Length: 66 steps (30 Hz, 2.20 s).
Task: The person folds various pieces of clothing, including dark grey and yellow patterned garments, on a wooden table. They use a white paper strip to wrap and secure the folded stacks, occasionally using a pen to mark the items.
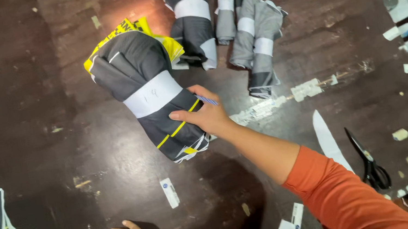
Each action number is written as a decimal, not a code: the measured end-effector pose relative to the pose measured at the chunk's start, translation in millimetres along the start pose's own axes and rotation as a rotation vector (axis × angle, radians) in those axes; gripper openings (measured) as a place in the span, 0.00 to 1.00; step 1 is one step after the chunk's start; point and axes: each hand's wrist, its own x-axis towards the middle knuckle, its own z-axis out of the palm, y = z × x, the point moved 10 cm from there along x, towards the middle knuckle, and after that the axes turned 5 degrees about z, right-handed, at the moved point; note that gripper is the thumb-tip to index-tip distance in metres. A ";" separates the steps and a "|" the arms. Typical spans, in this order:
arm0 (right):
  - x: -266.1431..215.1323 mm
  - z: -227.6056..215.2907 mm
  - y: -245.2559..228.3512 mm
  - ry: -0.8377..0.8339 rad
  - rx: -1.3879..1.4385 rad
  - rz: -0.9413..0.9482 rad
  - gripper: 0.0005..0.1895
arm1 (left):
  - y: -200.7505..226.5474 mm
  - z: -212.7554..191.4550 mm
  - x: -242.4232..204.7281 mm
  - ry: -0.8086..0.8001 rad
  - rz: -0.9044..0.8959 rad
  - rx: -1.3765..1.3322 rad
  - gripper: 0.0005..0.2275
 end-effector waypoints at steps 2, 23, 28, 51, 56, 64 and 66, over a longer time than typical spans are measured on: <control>9.7 12.8 1.0 -0.013 0.026 0.037 0.29 | 1.3 -0.7 -0.4 -0.038 -0.026 0.001 0.70; -11.4 46.3 102.9 -0.031 0.124 0.352 0.40 | 2.3 3.7 -5.5 -0.115 -0.041 -0.074 0.71; 22.0 70.4 180.1 -0.190 -0.194 0.015 0.35 | 4.7 2.7 -6.8 -0.139 -0.039 -0.129 0.69; 14.9 61.5 171.2 -0.202 -0.101 0.098 0.32 | 4.5 3.0 -6.4 -0.052 0.022 -0.128 0.70; 9.5 62.9 165.9 -0.200 -0.115 0.121 0.33 | 10.2 -4.9 -13.6 -0.133 -0.032 -0.204 0.69; -74.5 80.3 32.1 0.100 -0.634 -0.940 0.29 | 4.9 -0.5 -10.7 -0.136 -0.048 -0.159 0.69; -96.1 102.8 44.5 0.043 -0.819 -1.116 0.20 | 4.3 5.3 -6.1 -0.140 -0.053 -0.130 0.69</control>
